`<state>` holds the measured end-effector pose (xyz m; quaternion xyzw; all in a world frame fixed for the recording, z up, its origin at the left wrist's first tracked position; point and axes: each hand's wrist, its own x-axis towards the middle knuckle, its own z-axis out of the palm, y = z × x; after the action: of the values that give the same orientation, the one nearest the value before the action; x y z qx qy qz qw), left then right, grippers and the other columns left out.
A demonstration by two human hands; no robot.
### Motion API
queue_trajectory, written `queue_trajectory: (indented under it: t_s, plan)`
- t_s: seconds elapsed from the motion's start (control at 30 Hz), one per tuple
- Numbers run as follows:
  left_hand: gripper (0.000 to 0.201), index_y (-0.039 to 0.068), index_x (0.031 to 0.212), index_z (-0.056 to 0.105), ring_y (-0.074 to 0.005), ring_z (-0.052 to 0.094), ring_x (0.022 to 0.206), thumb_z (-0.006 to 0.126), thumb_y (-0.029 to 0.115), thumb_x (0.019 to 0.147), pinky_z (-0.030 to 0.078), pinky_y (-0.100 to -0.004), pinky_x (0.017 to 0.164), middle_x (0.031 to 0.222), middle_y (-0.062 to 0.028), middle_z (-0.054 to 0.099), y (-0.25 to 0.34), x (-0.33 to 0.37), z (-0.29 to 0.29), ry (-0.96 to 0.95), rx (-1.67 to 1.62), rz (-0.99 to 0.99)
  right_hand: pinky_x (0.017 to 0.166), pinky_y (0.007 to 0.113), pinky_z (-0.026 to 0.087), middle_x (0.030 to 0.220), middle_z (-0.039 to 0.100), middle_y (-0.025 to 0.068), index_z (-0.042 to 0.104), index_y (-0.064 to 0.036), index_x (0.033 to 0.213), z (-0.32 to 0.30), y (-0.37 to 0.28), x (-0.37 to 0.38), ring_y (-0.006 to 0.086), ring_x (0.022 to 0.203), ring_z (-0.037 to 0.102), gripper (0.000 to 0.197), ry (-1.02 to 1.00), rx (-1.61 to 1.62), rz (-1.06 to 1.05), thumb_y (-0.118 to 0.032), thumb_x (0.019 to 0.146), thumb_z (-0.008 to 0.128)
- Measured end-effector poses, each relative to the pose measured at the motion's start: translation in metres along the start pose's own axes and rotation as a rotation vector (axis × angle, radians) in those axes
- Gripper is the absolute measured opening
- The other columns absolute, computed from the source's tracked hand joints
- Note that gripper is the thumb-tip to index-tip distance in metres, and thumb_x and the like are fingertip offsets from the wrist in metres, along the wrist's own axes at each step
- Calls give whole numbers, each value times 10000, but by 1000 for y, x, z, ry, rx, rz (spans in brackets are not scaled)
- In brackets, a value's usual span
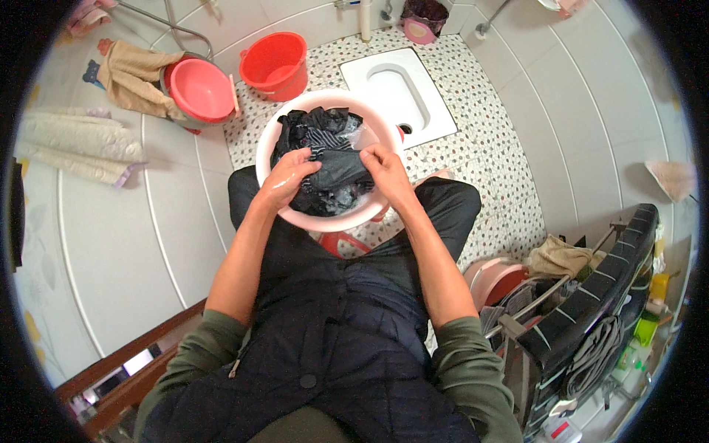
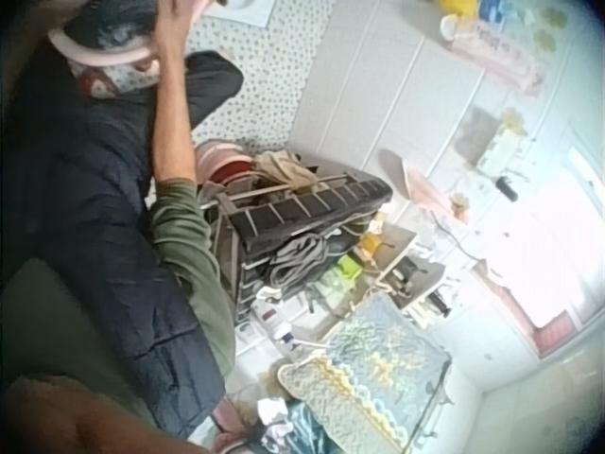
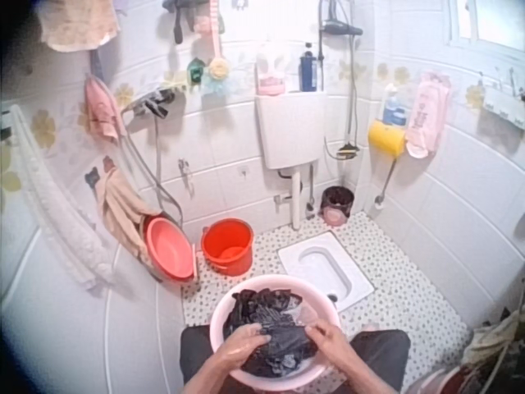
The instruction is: The person sits on the floor and washes dark-colored clothes by hand in a pink basin filled with water. They scrub and rinse the garments, then wring out the excess water before placing the items aside.
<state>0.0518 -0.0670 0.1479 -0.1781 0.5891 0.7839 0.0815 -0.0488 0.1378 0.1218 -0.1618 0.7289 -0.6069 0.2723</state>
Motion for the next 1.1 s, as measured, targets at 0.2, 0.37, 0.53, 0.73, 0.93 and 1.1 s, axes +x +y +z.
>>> queue_trajectory:
  t_s: [0.2, 0.37, 0.53, 0.73, 0.93, 1.1]
  plan:
    - [161, -14, 984, 618, -83, 570, 825, 561, 119, 913, 453, -237, 736, 934, -26, 634, -13, 10, -21, 89, 48, -11, 758, 218, 374, 834, 526, -46, 587, -17, 885, -10, 12, 7, 62, 808, 449, 200, 122, 332, -14, -193, 956, 523]
    - [175, 46, 1013, 625, -20, 524, 716, 594, 185, 911, 381, -192, 598, 862, 43, 628, 0, 4, -24, 177, -93, -21, 755, 212, 385, 834, 559, -47, 600, -32, 847, -20, -7, -1, 57, 790, 474, 217, 117, 397, 12, -208, 952, 531]
    - [191, 65, 1057, 615, -4, 503, 649, 599, 178, 904, 342, -161, 553, 826, 66, 619, 0, 1, -38, 191, -66, -7, 632, 211, 348, 727, 526, -63, 576, -43, 749, -21, 0, -11, 39, 675, 426, 266, 10, 167, 128, -226, 941, 571]
    - [256, 57, 1156, 594, -16, 521, 708, 572, 131, 912, 367, -165, 625, 856, 45, 629, 16, -1, -20, 266, -106, 192, 635, 209, 366, 720, 532, -61, 590, -42, 767, -22, -6, -16, 34, 678, 447, 252, 37, 355, 6, -231, 933, 586]
    - [302, 14, 1189, 556, -83, 579, 907, 577, 71, 893, 439, -216, 806, 1014, -11, 627, 3, 3, -35, 178, -263, 298, 632, 259, 447, 723, 587, -25, 629, -36, 835, -16, -22, -35, 53, 727, 545, 177, -250, 71, 135, -196, 911, 618]
    - [310, 7, 1178, 546, -114, 604, 957, 604, 56, 878, 473, -252, 883, 1037, -49, 632, 7, -9, -22, 210, -424, 218, 728, 396, 439, 754, 554, 111, 641, -51, 802, 19, -8, -54, 293, 796, 544, 148, -459, -456, -408, -196, 830, 651]
